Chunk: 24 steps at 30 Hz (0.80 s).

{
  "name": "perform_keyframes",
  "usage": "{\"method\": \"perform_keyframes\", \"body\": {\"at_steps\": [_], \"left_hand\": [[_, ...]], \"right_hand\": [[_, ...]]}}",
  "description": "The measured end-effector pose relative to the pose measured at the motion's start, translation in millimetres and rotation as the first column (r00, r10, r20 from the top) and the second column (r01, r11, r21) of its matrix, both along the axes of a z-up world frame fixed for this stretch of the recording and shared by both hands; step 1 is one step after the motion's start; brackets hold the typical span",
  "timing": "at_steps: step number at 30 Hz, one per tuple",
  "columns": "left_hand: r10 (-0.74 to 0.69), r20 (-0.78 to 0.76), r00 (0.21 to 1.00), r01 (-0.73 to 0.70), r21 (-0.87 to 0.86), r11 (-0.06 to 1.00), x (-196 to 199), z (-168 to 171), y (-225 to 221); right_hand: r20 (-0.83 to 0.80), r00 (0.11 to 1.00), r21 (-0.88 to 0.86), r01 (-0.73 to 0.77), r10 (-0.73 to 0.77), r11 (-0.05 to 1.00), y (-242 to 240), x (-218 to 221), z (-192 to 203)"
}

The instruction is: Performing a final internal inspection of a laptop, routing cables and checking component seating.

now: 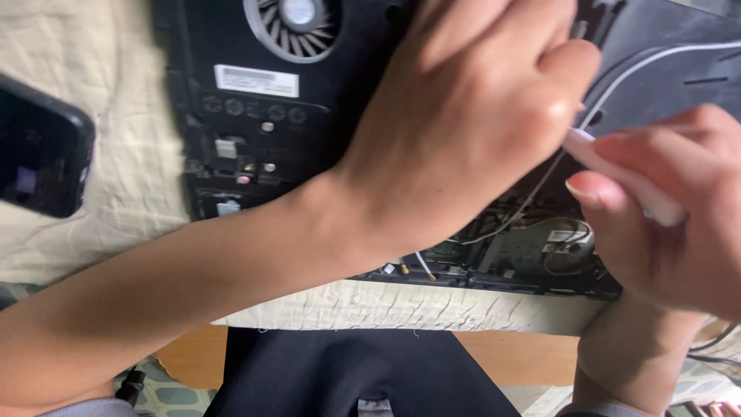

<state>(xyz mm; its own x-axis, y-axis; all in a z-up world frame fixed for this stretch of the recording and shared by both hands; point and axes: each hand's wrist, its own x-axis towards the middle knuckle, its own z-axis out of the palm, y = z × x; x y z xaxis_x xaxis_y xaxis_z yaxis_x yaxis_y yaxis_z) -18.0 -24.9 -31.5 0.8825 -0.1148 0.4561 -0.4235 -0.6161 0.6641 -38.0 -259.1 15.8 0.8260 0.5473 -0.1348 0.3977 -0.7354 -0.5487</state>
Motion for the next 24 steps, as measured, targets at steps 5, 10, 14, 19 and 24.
{"method": "perform_keyframes", "body": {"at_steps": [5, 10, 14, 19, 24], "left_hand": [[0.054, 0.057, 0.997, -0.055, 0.024, 0.998, 2, -2, 0], [0.095, 0.087, 0.992, -0.086, -0.094, 0.992, 2, -5, -4], [0.078, 0.087, 0.993, -0.072, -0.074, 0.995, 2, -3, -1], [0.067, 0.061, 0.996, -0.06, -0.114, 0.992, 1, -4, -3], [0.051, 0.061, 0.997, -0.046, -0.078, 0.996, 2, -4, -3]], "right_hand": [[0.324, 0.934, 0.1, -0.194, 0.152, 0.976, 31, -8, -3], [0.47, 0.853, 0.079, -0.296, 0.226, 0.952, 42, -8, -2], [0.507, 0.821, 0.069, -0.344, 0.264, 0.936, 42, -3, -4], [0.482, 0.835, 0.077, -0.343, 0.266, 0.936, 41, -4, -2], [0.485, 0.841, 0.095, -0.321, 0.238, 0.942, 45, -6, -3]]}}
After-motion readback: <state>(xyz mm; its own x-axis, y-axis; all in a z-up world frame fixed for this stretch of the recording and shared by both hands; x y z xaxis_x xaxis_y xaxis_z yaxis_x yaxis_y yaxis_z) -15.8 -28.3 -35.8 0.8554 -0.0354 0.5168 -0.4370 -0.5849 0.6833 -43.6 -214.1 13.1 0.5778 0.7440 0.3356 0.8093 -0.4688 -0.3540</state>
